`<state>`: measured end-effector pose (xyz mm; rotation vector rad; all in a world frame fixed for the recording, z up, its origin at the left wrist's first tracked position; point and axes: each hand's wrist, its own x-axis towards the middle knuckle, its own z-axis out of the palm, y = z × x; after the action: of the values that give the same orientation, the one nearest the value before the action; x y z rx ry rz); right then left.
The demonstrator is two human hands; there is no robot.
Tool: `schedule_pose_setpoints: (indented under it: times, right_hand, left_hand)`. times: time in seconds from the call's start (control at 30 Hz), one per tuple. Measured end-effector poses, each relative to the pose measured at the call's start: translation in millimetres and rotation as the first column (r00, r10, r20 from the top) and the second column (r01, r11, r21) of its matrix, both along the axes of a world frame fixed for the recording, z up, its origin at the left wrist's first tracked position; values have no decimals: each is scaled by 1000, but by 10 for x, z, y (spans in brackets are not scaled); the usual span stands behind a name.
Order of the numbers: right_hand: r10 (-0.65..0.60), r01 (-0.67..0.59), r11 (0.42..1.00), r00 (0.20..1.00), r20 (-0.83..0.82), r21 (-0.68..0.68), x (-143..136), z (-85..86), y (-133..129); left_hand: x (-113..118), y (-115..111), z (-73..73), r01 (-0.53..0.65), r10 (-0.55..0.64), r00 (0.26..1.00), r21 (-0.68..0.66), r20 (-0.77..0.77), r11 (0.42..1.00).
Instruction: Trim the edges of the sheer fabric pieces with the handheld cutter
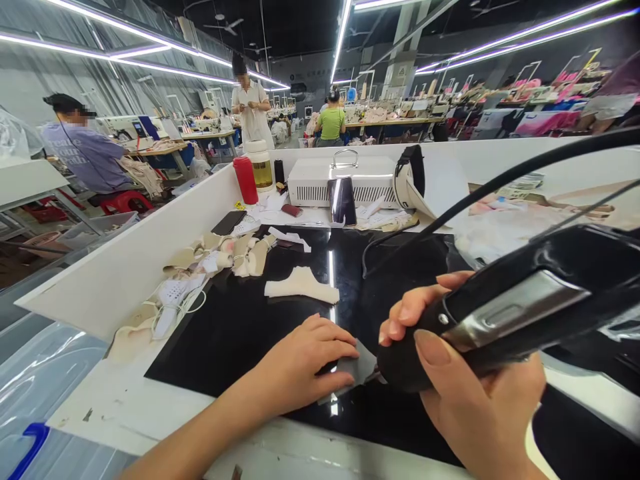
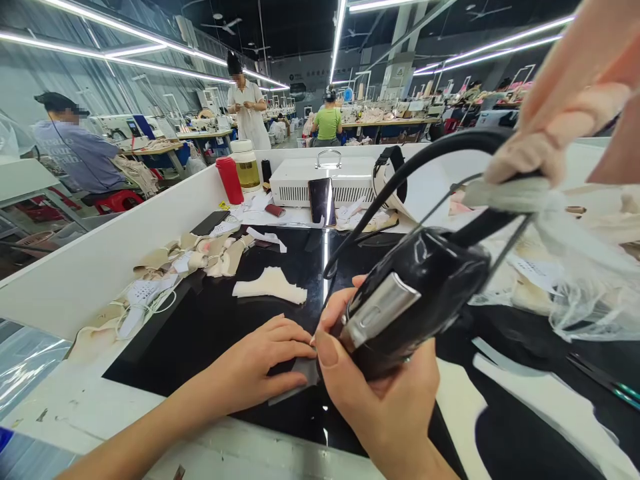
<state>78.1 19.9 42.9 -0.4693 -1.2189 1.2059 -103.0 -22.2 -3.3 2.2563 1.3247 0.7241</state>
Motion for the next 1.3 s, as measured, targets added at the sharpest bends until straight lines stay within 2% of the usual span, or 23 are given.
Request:
schedule_pose_setpoints:
  times: [0.27,0.47,0.63,0.93,1.17,1.3]
  right_hand:
    - [0,0,1000,1000,20,16,4,-15,22]
    - [-23,23,1000,999,-37,10,10,13,46]
    - [24,-24,999,1000,6,33,14,-29,64]
    - [-40,39,999,999,26,32,-27,14,34]
    - [-107,108,994,994,34,-8,22,25,127]
    - [-57,57,998,998,-1,3,10,12,83]
  left_hand:
    - [-10,-3,2,0,0,1000,22,2,1000]
    - [-4,-4,20,-6,6,1000,-6,8,1000]
    - [0,5,10,-2,2,1000,9,-1,1000]
    - [-3,-2,-4,-4,4,1000,-3,-2,1000]
    - [-41,-60,25,4,-4,1000,-49,-7,999]
    - [-69,-65,49,25,-28,999,-104,-29,994]
